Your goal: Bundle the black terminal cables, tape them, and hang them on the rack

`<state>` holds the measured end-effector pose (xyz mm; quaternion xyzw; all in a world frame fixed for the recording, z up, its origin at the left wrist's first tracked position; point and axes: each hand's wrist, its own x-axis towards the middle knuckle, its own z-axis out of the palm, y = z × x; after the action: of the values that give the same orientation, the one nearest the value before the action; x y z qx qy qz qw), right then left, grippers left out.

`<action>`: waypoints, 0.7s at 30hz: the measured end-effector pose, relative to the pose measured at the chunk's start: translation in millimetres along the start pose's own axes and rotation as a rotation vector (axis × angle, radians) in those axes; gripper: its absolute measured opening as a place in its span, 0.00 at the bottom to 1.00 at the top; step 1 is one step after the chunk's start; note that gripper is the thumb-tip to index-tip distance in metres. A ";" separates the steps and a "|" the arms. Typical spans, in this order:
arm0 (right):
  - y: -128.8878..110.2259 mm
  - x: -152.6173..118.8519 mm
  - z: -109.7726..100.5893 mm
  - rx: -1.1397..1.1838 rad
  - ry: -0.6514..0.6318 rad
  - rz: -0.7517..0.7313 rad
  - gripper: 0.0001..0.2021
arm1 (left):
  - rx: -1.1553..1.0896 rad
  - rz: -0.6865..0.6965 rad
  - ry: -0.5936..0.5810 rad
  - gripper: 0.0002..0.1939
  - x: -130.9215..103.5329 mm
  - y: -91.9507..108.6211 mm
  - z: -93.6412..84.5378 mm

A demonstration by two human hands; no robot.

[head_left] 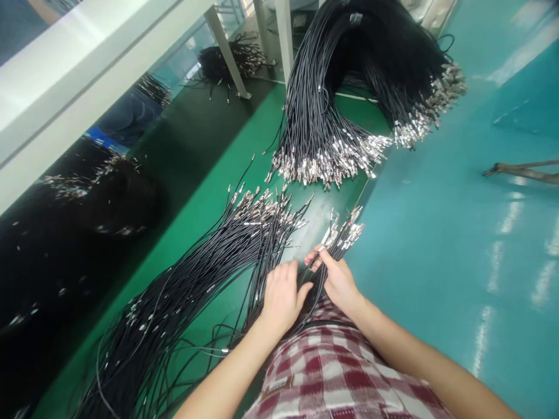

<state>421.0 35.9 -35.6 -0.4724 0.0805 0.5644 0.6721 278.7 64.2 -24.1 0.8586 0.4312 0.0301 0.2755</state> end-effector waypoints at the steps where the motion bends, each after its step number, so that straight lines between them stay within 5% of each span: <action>1: -0.4 -1.3 0.1 -0.010 0.001 0.005 0.19 | -0.103 -0.011 -0.033 0.16 7.2 1.7 2.2; 7: -1.7 -5.6 -2.8 -0.041 0.024 0.011 0.20 | -0.675 -0.177 -0.202 0.23 12.1 -6.1 10.6; 14: -0.7 -0.6 -9.2 -0.026 0.027 0.003 0.17 | -0.582 -0.158 -0.207 0.21 -7.0 -18.1 10.5; 21: -2.9 -2.4 -7.6 -0.096 -0.126 0.003 0.27 | -0.679 -0.217 -0.006 0.21 -3.6 -3.0 15.9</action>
<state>425.8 28.9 -36.5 -0.4674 0.0115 0.5973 0.6516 278.9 55.8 -38.4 0.6673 0.4845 0.1396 0.5482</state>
